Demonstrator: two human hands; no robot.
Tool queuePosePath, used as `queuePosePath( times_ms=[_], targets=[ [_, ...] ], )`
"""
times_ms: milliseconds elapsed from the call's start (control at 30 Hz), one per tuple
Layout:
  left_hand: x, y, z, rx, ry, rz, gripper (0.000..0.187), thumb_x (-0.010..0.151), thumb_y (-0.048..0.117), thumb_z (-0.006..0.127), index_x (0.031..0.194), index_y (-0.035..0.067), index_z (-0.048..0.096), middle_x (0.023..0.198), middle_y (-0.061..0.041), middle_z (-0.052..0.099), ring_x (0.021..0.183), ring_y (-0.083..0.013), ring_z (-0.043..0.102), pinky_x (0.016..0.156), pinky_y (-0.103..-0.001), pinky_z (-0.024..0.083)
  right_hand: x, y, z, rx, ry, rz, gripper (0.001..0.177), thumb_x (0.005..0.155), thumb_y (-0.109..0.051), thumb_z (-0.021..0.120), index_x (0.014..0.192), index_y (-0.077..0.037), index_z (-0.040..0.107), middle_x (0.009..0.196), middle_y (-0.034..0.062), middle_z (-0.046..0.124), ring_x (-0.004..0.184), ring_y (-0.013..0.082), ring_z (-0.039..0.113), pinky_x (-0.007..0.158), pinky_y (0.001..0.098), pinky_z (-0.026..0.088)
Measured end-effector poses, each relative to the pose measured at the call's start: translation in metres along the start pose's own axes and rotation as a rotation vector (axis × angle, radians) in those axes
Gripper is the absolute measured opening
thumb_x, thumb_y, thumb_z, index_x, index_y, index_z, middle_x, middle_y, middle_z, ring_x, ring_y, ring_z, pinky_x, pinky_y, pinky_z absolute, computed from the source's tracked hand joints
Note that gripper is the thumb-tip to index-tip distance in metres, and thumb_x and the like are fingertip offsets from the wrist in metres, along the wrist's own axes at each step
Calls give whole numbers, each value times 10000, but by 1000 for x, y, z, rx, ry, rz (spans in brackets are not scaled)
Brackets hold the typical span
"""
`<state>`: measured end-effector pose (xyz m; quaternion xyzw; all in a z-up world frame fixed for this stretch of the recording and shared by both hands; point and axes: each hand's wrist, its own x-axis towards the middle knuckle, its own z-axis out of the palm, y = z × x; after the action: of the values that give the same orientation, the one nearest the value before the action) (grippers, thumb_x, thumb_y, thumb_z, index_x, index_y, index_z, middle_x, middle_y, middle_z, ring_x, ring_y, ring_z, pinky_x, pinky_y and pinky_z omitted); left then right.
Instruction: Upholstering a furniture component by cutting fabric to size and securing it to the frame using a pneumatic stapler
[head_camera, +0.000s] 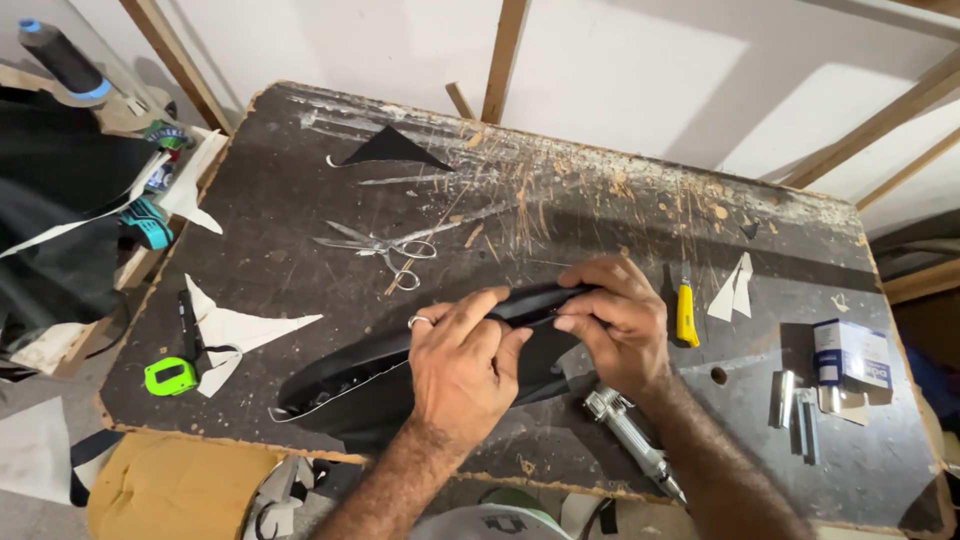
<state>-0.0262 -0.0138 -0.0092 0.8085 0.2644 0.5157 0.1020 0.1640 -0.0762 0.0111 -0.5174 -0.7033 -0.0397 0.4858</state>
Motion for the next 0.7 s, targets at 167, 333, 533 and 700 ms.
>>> queuePosePath(
  times_ms=[167, 333, 533, 700],
  targets=[
    [-9, 5, 8, 17, 94, -91, 355, 810, 187, 853, 657, 113, 541, 1129, -49, 766, 876, -197, 755, 769, -402, 489, -5, -8, 1, -84, 94, 29, 219, 758, -147, 868, 829, -69, 677, 1073, 141, 705, 1026, 268, 680, 908, 417, 565],
    [-8, 2, -2, 36, -204, -294, 481, 780, 353, 875, 1109, 123, 611, 977, -27, 734, 786, -250, 724, 709, -437, 527, -13, -8, -16, -96, 84, 189, 439, 736, -209, 895, 875, -108, 491, 1094, 136, 672, 1048, 265, 652, 888, 411, 535],
    [6, -3, -11, 10, -114, -138, 265, 716, 262, 870, 939, 166, 765, 1026, 57, 751, 872, -162, 725, 742, -412, 494, -320, 179, -4, -375, -12, 802, 231, 951, -92, 626, 1163, -115, 715, 1041, 25, 755, 811, 168, 716, 691, 311, 600],
    [2, -2, -7, 33, -144, -145, 291, 709, 296, 883, 926, 176, 731, 1023, 56, 749, 812, -187, 722, 705, -428, 490, -393, 139, 21, -796, -802, 1224, 1130, 897, -474, 698, 1660, -70, -31, 1164, 237, 632, 926, 401, 674, 823, 546, 527]
  ],
)
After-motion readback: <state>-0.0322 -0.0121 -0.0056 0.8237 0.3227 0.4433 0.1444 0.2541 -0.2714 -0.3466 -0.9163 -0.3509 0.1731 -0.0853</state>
